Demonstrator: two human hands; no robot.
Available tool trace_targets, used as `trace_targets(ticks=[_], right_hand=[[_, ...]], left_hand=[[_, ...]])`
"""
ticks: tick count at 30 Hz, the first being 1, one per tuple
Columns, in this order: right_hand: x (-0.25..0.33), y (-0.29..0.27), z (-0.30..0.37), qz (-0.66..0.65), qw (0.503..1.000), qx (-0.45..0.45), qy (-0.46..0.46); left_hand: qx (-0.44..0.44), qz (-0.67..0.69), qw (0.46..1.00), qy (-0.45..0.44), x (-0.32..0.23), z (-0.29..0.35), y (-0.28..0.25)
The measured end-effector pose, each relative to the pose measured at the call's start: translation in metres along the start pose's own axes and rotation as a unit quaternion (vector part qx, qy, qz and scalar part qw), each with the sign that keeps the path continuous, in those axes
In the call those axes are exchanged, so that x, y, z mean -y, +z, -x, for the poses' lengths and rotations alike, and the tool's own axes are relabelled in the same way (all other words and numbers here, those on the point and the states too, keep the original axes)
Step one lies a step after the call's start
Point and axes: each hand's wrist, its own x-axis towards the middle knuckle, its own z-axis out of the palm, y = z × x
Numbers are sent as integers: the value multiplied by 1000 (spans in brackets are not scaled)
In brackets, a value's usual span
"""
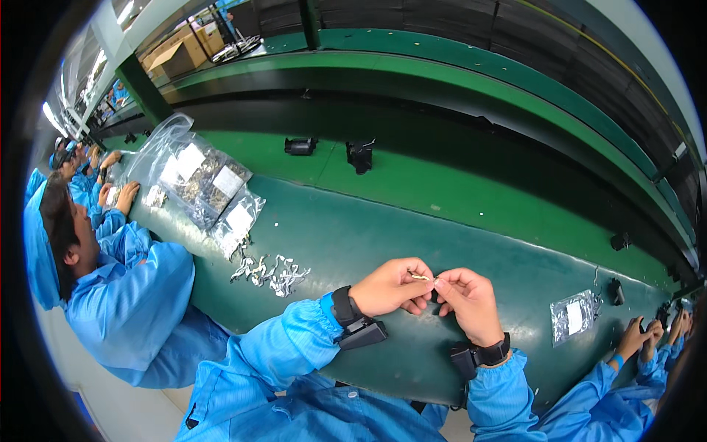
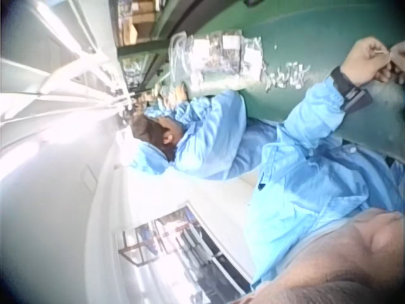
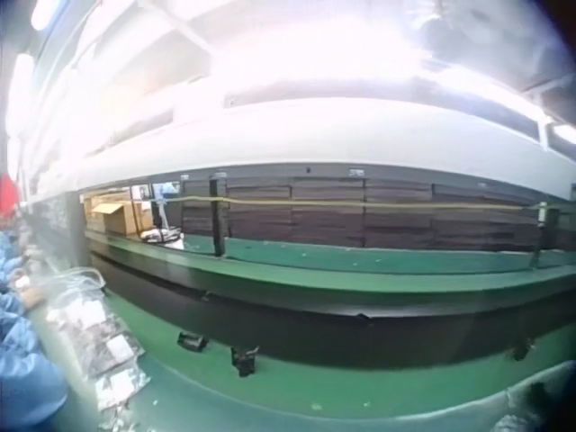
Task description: The person is assembling small mechanical or electronic components on a production line.
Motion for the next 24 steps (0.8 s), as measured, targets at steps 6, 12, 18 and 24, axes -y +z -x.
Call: trace_targets(ticks=[6, 12, 18, 24], right_hand=[[-5, -1, -1, -28, 999, 40, -13], [-8, 0, -5, -28, 998, 57, -1], [-12, -1, -9, 5, 999, 41, -11], [-12, 0, -12, -7, 998, 62, -15]], left_hand=[[-20, 2, 1000, -5, -3, 2, 0], [-30, -3, 1000, -3, -4, 5, -6], [-41, -26, 999, -2, -5, 0, -5], [-49, -54, 997, 8, -8, 4, -12]])
